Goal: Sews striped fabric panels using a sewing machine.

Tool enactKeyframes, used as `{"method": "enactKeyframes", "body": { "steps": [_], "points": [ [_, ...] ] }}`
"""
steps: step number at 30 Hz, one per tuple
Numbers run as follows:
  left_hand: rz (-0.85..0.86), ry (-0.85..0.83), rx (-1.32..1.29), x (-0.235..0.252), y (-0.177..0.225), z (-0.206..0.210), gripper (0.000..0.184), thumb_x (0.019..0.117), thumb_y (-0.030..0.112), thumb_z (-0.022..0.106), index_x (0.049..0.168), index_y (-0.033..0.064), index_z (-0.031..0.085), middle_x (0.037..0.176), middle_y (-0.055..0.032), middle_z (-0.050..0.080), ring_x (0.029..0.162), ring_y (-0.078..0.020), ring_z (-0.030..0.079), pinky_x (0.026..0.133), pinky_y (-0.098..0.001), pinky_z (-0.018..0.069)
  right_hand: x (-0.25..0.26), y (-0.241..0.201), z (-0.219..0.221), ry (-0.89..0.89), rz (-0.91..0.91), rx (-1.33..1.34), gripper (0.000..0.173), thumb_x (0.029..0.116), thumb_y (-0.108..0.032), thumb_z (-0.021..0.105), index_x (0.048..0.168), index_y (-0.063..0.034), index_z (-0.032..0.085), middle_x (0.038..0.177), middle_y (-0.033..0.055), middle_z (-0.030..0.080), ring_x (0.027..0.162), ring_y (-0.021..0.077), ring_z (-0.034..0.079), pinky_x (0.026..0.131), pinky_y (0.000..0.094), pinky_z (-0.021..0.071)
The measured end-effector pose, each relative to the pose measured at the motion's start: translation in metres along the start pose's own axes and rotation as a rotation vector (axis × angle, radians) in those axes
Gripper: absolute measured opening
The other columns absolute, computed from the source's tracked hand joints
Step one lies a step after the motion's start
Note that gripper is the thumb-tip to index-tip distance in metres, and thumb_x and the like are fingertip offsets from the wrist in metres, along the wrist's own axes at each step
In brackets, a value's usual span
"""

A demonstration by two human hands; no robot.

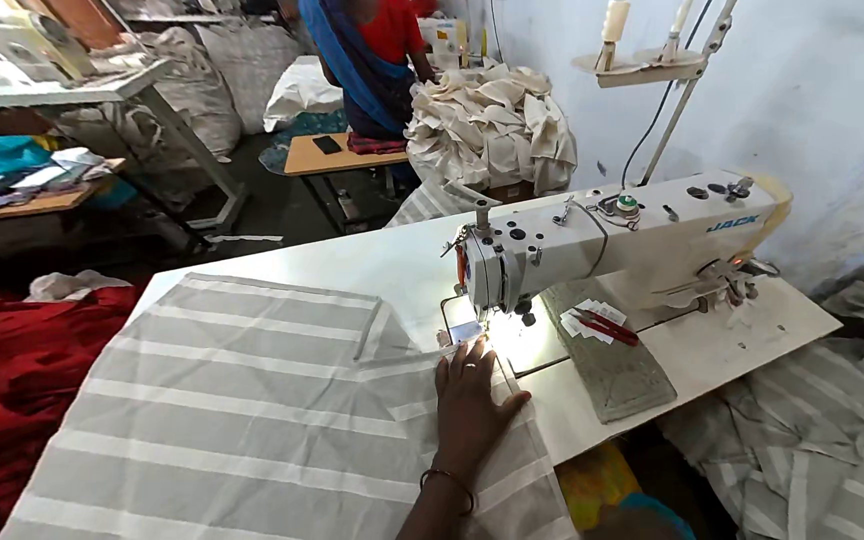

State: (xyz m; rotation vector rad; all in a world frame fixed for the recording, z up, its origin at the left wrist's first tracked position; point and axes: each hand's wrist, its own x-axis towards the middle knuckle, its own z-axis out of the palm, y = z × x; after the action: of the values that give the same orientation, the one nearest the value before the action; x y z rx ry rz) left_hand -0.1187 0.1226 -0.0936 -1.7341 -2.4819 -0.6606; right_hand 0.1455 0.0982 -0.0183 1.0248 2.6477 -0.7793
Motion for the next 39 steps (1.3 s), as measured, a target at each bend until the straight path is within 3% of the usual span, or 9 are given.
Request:
{"method": "enactKeyframes", "body": {
  "steps": [3, 6, 10, 13, 19, 28, 32, 35, 39],
  "points": [
    [0.010, -0.047, 0.036, 0.003, 0.000, -0.004, 0.093, 0.0794, 0.088, 0.049, 0.139, 0.0186, 0.065, 0.160, 0.0011, 0.047, 0.153, -0.0314, 0.033, 0.123, -0.0603, 0.0201, 0.022, 0.066, -0.053, 0.493, 0.130, -0.095, 0.030, 0.0995, -0.026, 0.064, 0.115, -0.0032, 0.075, 0.112, 0.0224, 0.072, 0.101, 0.0423, 0.071, 0.084, 0.0616, 0.0575],
    [0.027, -0.040, 0.055, 0.006, -0.003, -0.003, 0.095, 0.0788, 0.090, 0.046, 0.140, 0.0201, 0.064, 0.160, 0.0017, 0.047, 0.153, -0.0309, 0.033, 0.122, -0.0611, 0.0206, 0.067, 0.145, -0.103, 0.893, 0.180, -0.271, 0.035, 0.0999, -0.011, 0.062, 0.132, 0.0014, 0.065, 0.136, 0.0277, 0.060, 0.126, 0.0519, 0.056, 0.095, 0.0699, 0.0490],
    [0.046, -0.016, 0.052, 0.009, -0.006, -0.001, 0.093, 0.0779, 0.089, 0.049, 0.136, 0.0182, 0.067, 0.157, 0.0003, 0.049, 0.151, -0.0315, 0.036, 0.121, -0.0606, 0.0239, 0.116, 0.218, -0.090, 0.963, 0.092, -0.221, 0.043, 0.0923, 0.010, 0.053, 0.130, -0.0041, 0.070, 0.139, 0.0166, 0.065, 0.129, 0.0431, 0.059, 0.095, 0.0668, 0.0516],
    [0.061, -0.019, 0.048, 0.003, -0.007, -0.001, 0.093, 0.0774, 0.090, 0.047, 0.136, 0.0205, 0.067, 0.157, 0.0013, 0.050, 0.151, -0.0311, 0.036, 0.122, -0.0604, 0.0236, 0.127, 0.222, -0.071, 1.035, 0.096, -0.215, 0.037, 0.0952, 0.004, 0.052, 0.126, -0.0042, 0.072, 0.133, 0.0174, 0.067, 0.126, 0.0438, 0.060, 0.093, 0.0650, 0.0520],
    [0.070, 0.002, 0.038, 0.020, -0.017, 0.001, 0.091, 0.0777, 0.088, 0.051, 0.131, 0.0162, 0.069, 0.155, -0.0008, 0.052, 0.149, -0.0303, 0.039, 0.121, -0.0596, 0.0256, 0.125, 0.232, -0.062, 1.200, 0.183, -0.247, 0.048, 0.1021, -0.011, 0.045, 0.149, -0.0035, 0.051, 0.157, 0.0220, 0.044, 0.144, 0.0459, 0.041, 0.114, 0.0612, 0.0377],
    [0.046, -0.045, 0.027, 0.074, -0.032, -0.022, 0.084, 0.0818, 0.069, 0.070, 0.133, 0.0028, 0.063, 0.155, -0.0156, 0.049, 0.149, -0.0384, 0.037, 0.120, -0.0648, 0.0235, 0.125, 0.237, -0.064, 1.199, 0.234, -0.145, 0.039, 0.1042, -0.017, 0.048, 0.137, -0.0027, 0.063, 0.152, 0.0193, 0.051, 0.140, 0.0433, 0.047, 0.111, 0.0598, 0.0407],
    [-0.065, 0.130, 0.033, 0.026, -0.072, -0.061, 0.074, 0.0923, 0.064, 0.061, 0.138, 0.0059, 0.063, 0.160, -0.0155, 0.043, 0.151, -0.0412, 0.032, 0.120, -0.0736, 0.0138, 0.103, 0.192, -0.052, 1.136, 0.023, -0.104, 0.041, 0.1034, -0.024, 0.050, 0.132, 0.0012, 0.066, 0.143, 0.0243, 0.058, 0.133, 0.0448, 0.053, 0.110, 0.0600, 0.0431],
    [-0.293, 0.169, 0.095, -0.050, -0.125, -0.089, 0.083, 0.0969, 0.069, 0.045, 0.143, 0.0012, 0.058, 0.155, -0.0234, 0.047, 0.148, -0.0500, 0.035, 0.114, -0.0806, 0.0132, 0.084, 0.109, -0.012, 0.931, -0.277, -0.009, 0.048, 0.0983, -0.028, 0.062, 0.140, -0.0035, 0.060, 0.143, 0.0217, 0.058, 0.121, 0.0311, 0.065, 0.094, 0.0446, 0.0587],
    [-0.498, 0.048, 0.169, -0.142, -0.187, -0.107, 0.094, 0.0945, 0.078, 0.038, 0.157, 0.0077, 0.041, 0.164, -0.0188, 0.035, 0.153, -0.0509, 0.022, 0.111, -0.0845, 0.0063, 0.060, 0.002, 0.022, 0.576, -0.841, 0.139, 0.019, 0.0972, -0.008, 0.063, 0.106, -0.0166, 0.077, 0.116, 0.0059, 0.074, 0.095, 0.0191, 0.072, 0.079, 0.0338, 0.0606]
  ]
}}
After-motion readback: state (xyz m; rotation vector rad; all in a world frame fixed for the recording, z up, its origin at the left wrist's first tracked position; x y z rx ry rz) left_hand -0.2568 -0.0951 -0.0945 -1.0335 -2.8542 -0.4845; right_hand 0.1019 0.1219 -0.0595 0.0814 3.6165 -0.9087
